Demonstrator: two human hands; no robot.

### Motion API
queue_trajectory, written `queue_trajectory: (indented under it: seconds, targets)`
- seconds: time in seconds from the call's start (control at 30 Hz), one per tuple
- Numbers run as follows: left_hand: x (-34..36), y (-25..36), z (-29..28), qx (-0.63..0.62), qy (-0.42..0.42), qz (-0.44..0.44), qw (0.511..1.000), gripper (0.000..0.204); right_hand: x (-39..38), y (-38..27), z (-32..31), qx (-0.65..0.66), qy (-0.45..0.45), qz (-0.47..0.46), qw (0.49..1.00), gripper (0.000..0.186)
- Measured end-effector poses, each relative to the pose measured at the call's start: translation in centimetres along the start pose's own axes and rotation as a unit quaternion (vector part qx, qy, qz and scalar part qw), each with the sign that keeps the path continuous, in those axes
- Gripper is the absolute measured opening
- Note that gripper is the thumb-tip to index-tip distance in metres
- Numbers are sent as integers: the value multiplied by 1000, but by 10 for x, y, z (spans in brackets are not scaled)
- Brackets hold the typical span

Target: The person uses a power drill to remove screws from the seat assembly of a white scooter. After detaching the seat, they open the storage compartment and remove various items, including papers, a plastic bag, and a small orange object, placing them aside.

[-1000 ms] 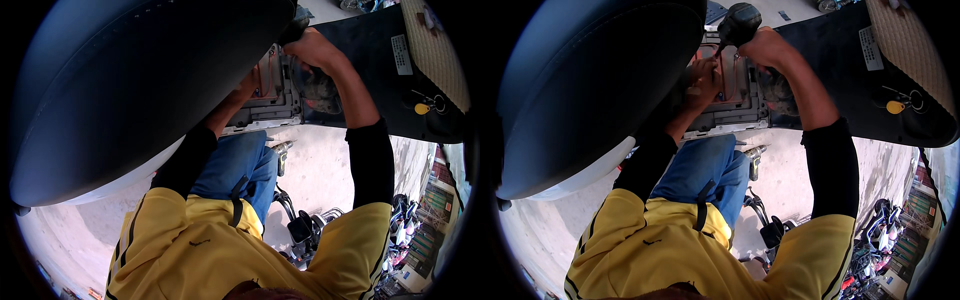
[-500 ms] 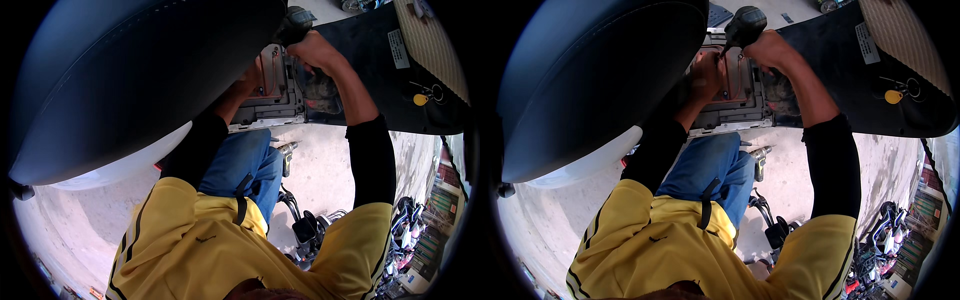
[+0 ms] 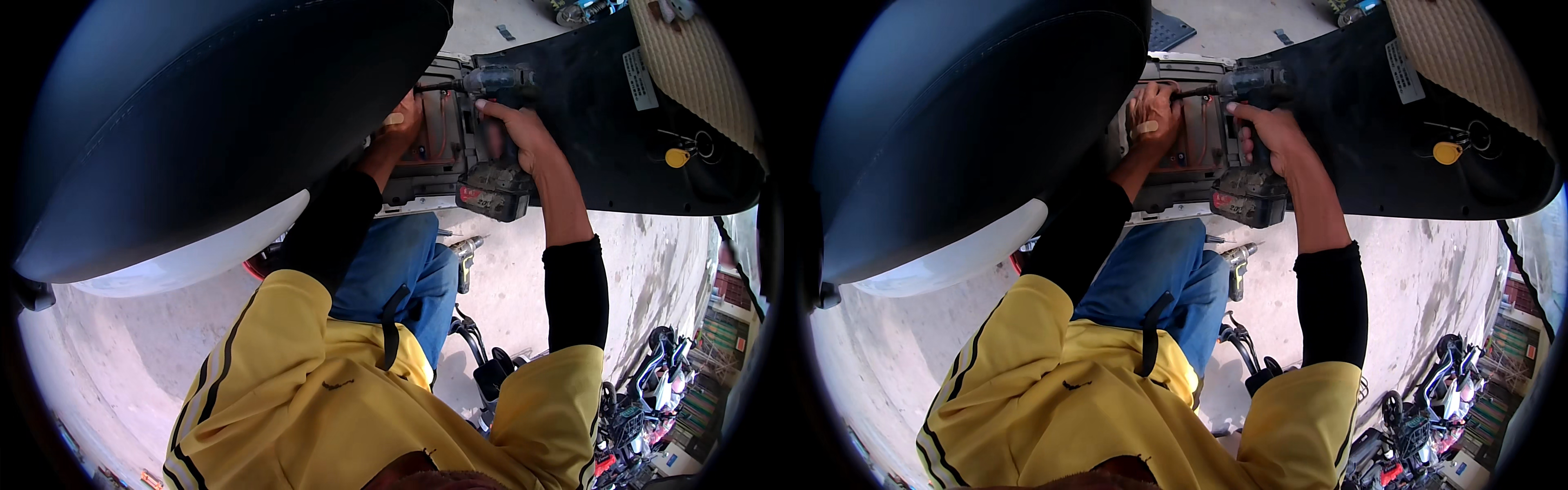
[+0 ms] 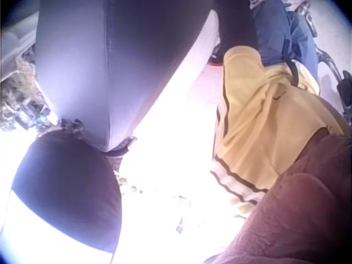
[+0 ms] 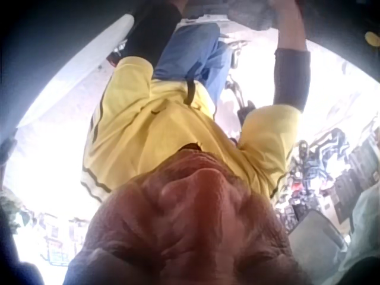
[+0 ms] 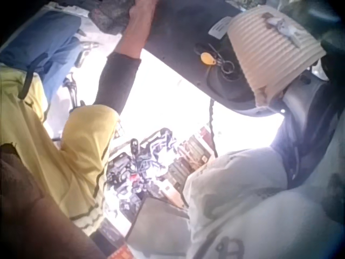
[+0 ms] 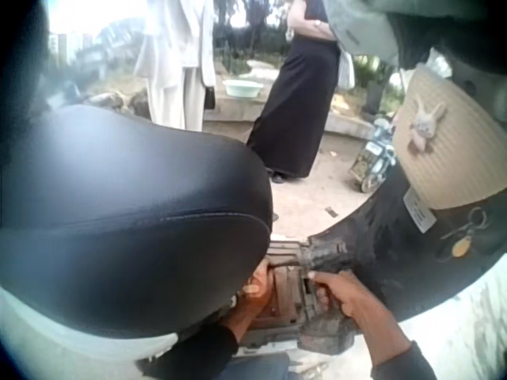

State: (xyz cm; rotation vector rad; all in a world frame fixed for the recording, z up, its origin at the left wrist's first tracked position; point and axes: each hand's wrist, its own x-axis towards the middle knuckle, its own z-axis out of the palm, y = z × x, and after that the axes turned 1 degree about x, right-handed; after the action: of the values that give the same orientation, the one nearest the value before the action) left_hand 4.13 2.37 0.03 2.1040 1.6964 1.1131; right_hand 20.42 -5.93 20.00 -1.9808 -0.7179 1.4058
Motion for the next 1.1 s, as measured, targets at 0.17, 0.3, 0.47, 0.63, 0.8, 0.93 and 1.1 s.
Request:
queue_trajectory:
  seconds: [0.17, 0.3, 0.47, 0.63, 0.8, 0.93, 1.1]
  targets:
    - [1, -2, 9, -1, 12, -3, 1000, 25, -22, 43, 12, 208, 15, -5, 978, 26]
    - [2, 4, -4, -33, -22, -13, 999, 25, -48, 62, 13, 250, 48, -50, 966, 28]
    - [5, 10, -22, -82, -65, -57, 993, 23, -90, 97, 8, 278, 88, -104, 951, 29]
    - [1, 20, -39, -157, -50, -52, 985, 19, -125, 145, 0, 316, 79, -138, 935, 30]
    - [-9, 9, -33, -265, -1, 46, 963, 19, -154, 186, 7, 385, 87, -149, 907, 37]
    - [-58, 53, -85, -637, -300, -183, 686, 20, -172, 221, 9, 426, 70, -142, 891, 36]
    - [-110, 66, -98, -622, -404, -186, 644, 20, -200, 252, 12, 410, 101, -105, 900, 37]
